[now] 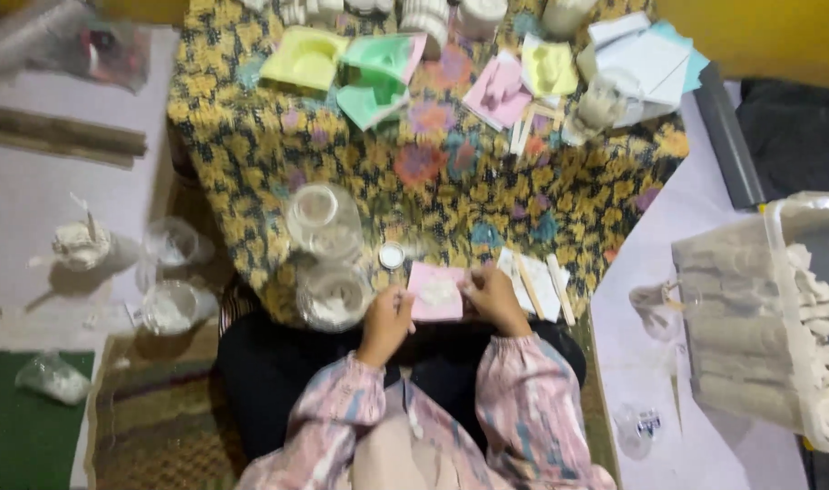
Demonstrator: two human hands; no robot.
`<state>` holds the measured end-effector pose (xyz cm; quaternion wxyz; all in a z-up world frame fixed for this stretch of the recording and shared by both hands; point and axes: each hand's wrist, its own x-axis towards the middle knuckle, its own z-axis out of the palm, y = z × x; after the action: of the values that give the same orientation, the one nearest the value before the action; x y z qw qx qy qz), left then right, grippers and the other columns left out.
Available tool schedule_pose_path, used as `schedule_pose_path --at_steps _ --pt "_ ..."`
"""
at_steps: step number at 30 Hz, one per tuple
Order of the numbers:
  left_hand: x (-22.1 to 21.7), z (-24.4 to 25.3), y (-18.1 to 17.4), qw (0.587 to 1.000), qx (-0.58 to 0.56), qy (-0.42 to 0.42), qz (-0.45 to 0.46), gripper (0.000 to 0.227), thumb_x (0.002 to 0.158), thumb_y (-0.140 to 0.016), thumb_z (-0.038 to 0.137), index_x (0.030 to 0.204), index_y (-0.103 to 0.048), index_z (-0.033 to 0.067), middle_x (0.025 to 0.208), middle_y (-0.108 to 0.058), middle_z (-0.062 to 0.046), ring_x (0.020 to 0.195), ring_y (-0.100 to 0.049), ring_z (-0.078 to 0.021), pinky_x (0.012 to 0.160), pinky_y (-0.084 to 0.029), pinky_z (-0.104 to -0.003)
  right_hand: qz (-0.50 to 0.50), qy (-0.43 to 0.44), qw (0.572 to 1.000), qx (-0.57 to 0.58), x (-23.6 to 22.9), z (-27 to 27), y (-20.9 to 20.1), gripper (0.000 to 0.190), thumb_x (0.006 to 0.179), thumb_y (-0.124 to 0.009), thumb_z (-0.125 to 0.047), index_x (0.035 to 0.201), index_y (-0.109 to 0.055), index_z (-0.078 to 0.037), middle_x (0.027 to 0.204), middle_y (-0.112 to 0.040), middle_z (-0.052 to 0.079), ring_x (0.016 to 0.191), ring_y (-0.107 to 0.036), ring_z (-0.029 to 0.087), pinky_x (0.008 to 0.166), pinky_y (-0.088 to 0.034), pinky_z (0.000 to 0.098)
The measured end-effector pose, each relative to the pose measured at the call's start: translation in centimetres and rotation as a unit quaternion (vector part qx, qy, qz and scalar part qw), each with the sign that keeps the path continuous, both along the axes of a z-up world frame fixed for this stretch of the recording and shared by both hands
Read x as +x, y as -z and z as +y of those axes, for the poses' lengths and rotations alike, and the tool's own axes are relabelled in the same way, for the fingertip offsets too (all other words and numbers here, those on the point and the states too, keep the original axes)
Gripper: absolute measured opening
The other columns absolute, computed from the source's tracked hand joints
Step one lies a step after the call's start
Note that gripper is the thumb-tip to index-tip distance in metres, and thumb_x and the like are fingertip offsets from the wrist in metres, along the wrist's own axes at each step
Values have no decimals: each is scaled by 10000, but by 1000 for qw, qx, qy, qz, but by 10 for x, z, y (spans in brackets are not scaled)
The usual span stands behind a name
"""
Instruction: Mixing a white casting material in a cup and pouring it into various small silicone molds to create figurines.
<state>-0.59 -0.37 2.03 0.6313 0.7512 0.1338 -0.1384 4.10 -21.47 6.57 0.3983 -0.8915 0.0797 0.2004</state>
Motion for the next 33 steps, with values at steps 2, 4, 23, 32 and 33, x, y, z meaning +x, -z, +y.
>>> schedule_pose_path --at_steps 2,4,23,32,33 --pt "10 1 0 1000 10 8 -4 241 1017 -554 231 966 -666 23 490 -631 -86 445 -624 -205 480 -486 -290 -43 5 994 104 6 6 -13 138 811 -687 -92 678 -675 -55 539 -651 105 613 -641 232 691 -514 354" --pt "22 7 -1 1000 2 14 -13 238 1021 -550 224 960 -671 27 519 -650 -90 460 -642 -196 491 -493 -281 -48 8 995 86 17 2 -7 146 808 -699 -115 680 -684 -46 539 -645 129 589 -630 246 656 -499 368" --pt "16 2 32 1000 -19 6 -12 308 1044 -514 267 832 -620 69 454 -608 -84 405 -600 -198 425 -458 -276 -16 -3 1000 -22 11 -20 49 263 861 -702 -275 902 -784 -28 789 -747 213 852 -725 429 777 -525 464" --pt "11 -4 -16 999 13 -44 -8 259 1016 -573 239 823 -666 93 462 -635 -59 427 -630 -174 490 -503 -261 -24 103 987 122 7 -10 31 174 868 -705 -129 720 -708 -36 514 -635 98 511 -635 221 557 -487 305" --pt "8 -6 -18 999 11 -46 4 259 1016 -573 239 823 -666 93 462 -635 -59 427 -630 -174 490 -503 -261 -12 102 988 119 4 -5 18 174 868 -705 -129 720 -708 -36 514 -635 98 511 -635 221 557 -487 305"
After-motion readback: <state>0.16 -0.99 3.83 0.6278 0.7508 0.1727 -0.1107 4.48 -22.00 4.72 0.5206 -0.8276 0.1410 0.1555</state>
